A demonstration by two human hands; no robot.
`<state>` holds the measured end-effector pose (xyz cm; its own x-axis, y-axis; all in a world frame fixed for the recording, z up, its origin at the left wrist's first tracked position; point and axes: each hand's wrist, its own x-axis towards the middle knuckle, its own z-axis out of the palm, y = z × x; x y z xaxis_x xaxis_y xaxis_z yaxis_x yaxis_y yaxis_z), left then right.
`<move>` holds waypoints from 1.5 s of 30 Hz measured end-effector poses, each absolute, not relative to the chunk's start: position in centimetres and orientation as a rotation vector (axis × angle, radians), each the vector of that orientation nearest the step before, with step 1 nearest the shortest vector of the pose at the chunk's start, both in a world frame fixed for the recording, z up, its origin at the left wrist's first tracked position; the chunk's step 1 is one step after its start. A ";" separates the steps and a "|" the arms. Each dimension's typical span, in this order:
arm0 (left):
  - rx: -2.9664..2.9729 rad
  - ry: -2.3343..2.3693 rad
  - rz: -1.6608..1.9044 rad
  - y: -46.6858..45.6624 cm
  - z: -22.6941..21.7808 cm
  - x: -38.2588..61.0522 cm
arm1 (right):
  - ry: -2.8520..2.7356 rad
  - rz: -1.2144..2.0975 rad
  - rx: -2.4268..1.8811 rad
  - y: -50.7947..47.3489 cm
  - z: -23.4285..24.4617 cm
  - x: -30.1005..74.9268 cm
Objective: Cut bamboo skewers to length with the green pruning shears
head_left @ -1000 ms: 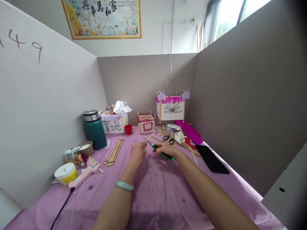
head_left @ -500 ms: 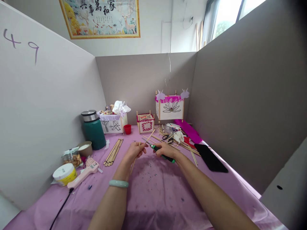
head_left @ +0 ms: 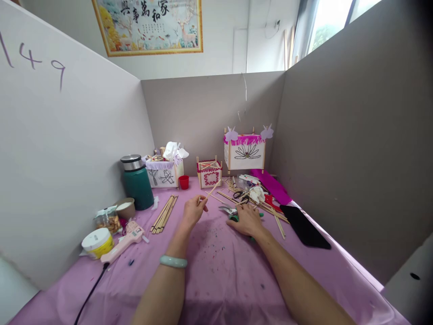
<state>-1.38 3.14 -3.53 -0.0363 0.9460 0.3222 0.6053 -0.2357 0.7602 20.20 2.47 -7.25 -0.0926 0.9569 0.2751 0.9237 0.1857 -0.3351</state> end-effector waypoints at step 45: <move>2.622 1.869 0.514 0.9 -5.0 1.7 | -2.172 -0.479 -1.437 1.2 -7.6 17.2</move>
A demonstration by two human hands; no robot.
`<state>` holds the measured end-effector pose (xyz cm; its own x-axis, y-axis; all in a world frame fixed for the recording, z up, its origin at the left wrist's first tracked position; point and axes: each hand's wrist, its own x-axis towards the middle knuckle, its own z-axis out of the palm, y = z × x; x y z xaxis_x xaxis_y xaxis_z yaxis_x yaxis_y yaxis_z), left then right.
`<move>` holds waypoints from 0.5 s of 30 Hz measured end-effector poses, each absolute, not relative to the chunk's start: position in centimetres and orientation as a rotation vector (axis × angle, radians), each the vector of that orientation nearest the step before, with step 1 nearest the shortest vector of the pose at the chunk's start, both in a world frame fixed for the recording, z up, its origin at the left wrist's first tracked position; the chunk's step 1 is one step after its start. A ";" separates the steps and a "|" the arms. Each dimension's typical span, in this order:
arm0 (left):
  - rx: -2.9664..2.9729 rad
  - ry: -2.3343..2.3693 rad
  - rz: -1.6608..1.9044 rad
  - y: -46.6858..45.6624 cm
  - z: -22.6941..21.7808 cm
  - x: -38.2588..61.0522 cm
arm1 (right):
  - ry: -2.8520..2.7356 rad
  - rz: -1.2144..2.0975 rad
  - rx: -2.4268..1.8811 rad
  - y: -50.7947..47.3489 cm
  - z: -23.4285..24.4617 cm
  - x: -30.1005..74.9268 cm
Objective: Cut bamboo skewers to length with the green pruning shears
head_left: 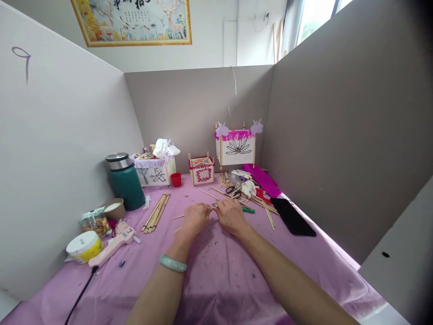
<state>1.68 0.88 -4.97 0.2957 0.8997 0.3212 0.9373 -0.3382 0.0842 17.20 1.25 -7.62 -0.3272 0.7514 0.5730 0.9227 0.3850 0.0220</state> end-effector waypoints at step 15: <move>-2.325 -1.974 -0.719 1.6 -5.3 3.1 | -2.066 -0.250 -1.769 1.2 -7.1 16.0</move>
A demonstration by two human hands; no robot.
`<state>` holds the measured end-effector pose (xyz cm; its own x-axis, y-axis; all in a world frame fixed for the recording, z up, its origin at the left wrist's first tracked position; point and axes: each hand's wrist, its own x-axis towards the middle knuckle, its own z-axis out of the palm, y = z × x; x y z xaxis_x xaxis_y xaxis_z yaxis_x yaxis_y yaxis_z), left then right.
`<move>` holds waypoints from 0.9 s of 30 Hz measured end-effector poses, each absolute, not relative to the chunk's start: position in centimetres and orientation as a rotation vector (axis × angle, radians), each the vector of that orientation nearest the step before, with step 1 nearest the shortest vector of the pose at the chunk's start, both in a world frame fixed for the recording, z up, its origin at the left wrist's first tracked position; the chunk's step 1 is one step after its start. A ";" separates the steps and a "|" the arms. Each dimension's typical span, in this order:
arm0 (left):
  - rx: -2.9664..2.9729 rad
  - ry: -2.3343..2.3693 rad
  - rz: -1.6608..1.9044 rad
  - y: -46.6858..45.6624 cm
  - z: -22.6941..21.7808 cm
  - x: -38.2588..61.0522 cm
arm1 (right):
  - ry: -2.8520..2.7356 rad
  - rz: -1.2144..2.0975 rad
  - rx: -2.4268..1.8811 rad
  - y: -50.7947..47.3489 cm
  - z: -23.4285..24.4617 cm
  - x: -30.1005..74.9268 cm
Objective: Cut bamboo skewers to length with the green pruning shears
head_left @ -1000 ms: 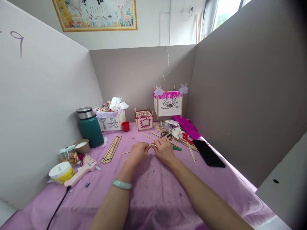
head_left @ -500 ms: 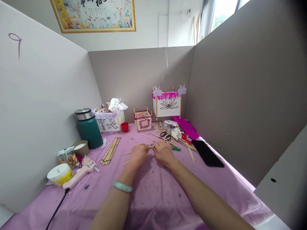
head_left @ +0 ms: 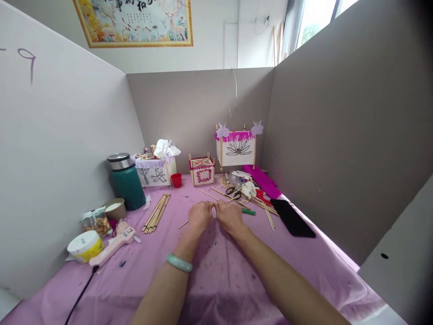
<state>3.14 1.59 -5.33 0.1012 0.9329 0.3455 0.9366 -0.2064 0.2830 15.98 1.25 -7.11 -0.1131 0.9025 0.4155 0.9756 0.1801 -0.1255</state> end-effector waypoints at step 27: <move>-2.554 -1.559 -2.918 2.3 -4.0 0.6 | -2.002 0.160 -1.692 1.6 -6.3 21.0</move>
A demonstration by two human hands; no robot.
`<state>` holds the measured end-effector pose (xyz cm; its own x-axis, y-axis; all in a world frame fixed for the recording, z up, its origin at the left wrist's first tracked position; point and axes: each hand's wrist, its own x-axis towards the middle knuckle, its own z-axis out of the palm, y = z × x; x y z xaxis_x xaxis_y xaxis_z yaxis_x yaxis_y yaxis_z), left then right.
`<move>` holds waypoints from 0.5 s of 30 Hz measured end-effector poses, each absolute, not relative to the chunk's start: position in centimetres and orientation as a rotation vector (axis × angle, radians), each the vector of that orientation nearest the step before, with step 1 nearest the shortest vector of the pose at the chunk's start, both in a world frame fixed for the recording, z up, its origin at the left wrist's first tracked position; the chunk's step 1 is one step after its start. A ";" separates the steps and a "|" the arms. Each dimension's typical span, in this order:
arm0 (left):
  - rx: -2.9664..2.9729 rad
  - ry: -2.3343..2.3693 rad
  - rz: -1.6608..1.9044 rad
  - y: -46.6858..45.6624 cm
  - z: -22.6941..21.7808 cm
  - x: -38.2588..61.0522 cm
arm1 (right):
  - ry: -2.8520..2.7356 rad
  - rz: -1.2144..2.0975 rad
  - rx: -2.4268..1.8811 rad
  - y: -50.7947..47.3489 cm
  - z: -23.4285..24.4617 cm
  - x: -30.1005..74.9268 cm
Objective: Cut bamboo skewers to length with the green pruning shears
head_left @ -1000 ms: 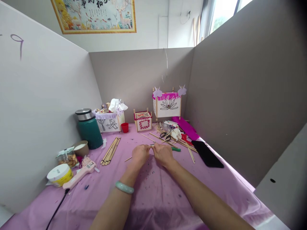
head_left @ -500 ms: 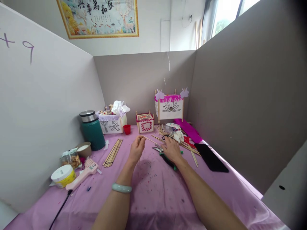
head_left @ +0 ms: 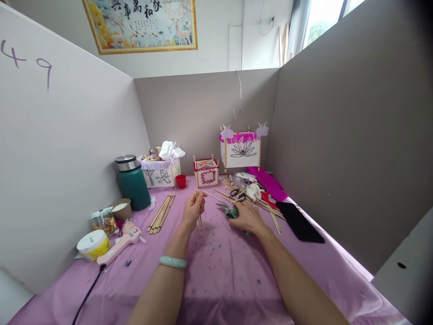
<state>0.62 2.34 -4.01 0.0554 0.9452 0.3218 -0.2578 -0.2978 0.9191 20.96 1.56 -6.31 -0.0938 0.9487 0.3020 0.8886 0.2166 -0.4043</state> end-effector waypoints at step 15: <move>1.272 0.758 1.437 2.1 -3.9 0.5 | -1.317 1.436 -0.921 1.8 -5.4 20.1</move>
